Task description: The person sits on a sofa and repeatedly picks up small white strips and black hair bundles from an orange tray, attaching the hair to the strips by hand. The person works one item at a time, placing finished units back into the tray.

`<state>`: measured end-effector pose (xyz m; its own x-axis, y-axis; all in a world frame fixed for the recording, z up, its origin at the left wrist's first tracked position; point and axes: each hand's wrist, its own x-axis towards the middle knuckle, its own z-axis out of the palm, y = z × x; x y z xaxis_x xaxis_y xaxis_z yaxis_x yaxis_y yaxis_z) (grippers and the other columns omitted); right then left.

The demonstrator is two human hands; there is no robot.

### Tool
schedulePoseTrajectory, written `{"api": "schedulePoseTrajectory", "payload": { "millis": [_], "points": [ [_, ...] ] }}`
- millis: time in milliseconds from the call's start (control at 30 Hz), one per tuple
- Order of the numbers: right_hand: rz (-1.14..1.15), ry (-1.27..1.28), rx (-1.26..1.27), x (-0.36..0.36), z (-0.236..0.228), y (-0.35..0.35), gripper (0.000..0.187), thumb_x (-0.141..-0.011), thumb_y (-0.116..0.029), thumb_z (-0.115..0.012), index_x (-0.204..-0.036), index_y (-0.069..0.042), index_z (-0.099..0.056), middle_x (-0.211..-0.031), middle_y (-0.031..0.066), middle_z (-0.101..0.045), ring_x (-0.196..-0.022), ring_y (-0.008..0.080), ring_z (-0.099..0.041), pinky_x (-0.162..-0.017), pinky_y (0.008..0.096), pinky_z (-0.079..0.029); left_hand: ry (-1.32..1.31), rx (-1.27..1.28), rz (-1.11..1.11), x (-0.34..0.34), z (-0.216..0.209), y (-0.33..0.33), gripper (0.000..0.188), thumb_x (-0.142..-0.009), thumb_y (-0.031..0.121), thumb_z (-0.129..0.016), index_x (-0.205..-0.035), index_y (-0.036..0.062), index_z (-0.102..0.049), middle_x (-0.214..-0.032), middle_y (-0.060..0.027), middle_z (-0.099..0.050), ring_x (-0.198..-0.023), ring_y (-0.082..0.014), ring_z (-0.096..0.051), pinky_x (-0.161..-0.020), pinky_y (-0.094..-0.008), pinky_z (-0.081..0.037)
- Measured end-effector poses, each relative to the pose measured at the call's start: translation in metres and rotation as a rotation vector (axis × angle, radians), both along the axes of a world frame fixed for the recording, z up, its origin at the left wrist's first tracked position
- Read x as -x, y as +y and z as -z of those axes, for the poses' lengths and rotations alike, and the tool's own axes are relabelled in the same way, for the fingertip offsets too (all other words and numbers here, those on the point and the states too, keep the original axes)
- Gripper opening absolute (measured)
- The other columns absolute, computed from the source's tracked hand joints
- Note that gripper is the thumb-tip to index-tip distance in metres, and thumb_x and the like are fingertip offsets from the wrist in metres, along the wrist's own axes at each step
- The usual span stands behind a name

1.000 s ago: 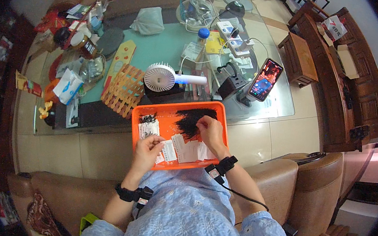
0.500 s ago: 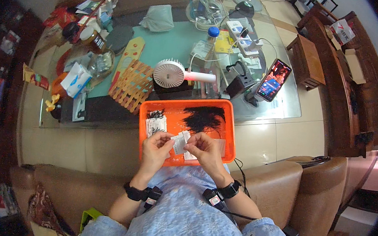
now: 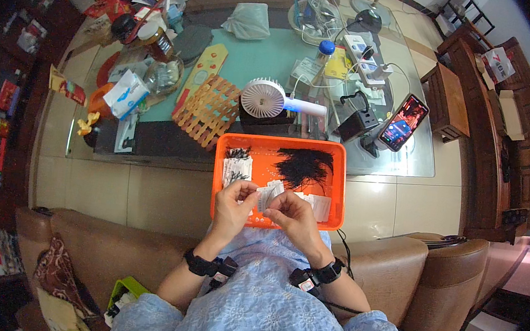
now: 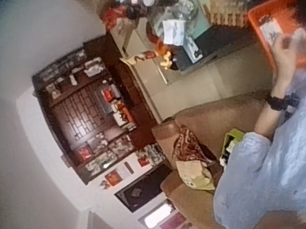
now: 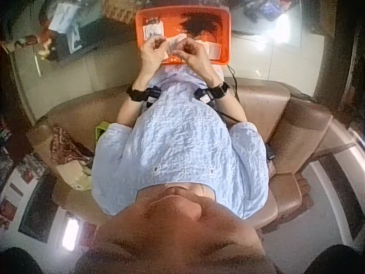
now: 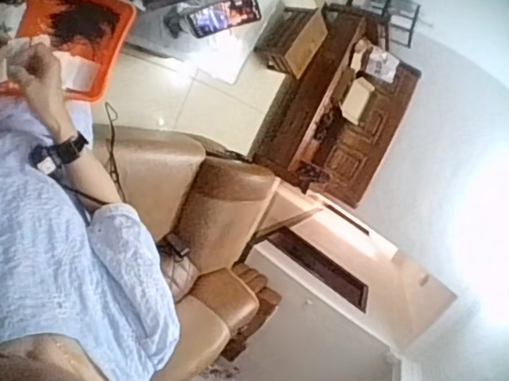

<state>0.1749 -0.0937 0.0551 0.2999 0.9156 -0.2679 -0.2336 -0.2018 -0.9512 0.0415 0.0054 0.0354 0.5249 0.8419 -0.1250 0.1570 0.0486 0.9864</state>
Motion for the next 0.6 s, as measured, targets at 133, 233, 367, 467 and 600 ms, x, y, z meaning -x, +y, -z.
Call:
{"api": "schedulePoseTrajectory", "payload": {
  "millis": [133,233,367,467,600],
  "points": [
    [-0.049,0.012,0.007,0.001,-0.004,-0.001,0.009,-0.084,0.0,-0.066,-0.085,-0.002,-0.057,-0.08,0.0001,-0.06,-0.075,0.0078,-0.055,-0.07,0.0235,-0.047,0.0,0.09,-0.012,0.003,0.008,0.005,0.012,-0.085,0.001,-0.064,-0.097,-0.0022,-0.062,-0.085,-0.0045,-0.066,-0.073,-0.0085,-0.061,-0.067,-0.0231,-0.051],
    [-0.093,0.029,0.0,0.0,-0.005,-0.002,0.009,-0.085,0.001,-0.065,-0.088,-0.001,-0.057,-0.084,0.0009,-0.06,-0.078,0.0081,-0.057,-0.072,0.0228,-0.049,-0.064,0.214,-0.024,0.005,0.012,0.007,0.011,-0.086,0.001,-0.064,-0.097,-0.0022,-0.062,-0.086,-0.0045,-0.066,-0.074,-0.0089,-0.062,-0.068,-0.0229,-0.051],
    [-0.07,0.056,-0.003,0.002,-0.004,-0.002,0.01,-0.084,-0.001,-0.067,-0.086,-0.002,-0.057,-0.08,0.0001,-0.06,-0.075,0.0079,-0.055,-0.07,0.0235,-0.047,-0.096,0.221,-0.017,0.007,0.014,0.008,0.011,-0.087,0.001,-0.063,-0.097,-0.0022,-0.061,-0.086,-0.0048,-0.066,-0.074,-0.0091,-0.062,-0.068,-0.0228,-0.052],
    [-0.063,0.047,-0.022,0.001,-0.001,-0.003,0.009,-0.083,-0.001,-0.067,-0.085,-0.002,-0.058,-0.08,0.0002,-0.06,-0.076,0.008,-0.056,-0.071,0.0235,-0.047,-0.105,0.225,-0.023,0.006,0.012,0.008,0.011,-0.087,0.002,-0.063,-0.097,-0.002,-0.061,-0.085,-0.0043,-0.066,-0.073,-0.0087,-0.061,-0.067,-0.0223,-0.051],
    [-0.047,0.039,-0.015,-0.001,0.001,-0.004,0.009,-0.083,-0.001,-0.067,-0.085,-0.002,-0.058,-0.08,0.0003,-0.061,-0.076,0.0083,-0.057,-0.072,0.0237,-0.048,-0.107,0.226,-0.035,0.006,0.01,0.008,0.011,-0.086,0.002,-0.064,-0.097,-0.0018,-0.061,-0.084,-0.0036,-0.065,-0.072,-0.0082,-0.06,-0.066,-0.0217,-0.05]
  ]
}}
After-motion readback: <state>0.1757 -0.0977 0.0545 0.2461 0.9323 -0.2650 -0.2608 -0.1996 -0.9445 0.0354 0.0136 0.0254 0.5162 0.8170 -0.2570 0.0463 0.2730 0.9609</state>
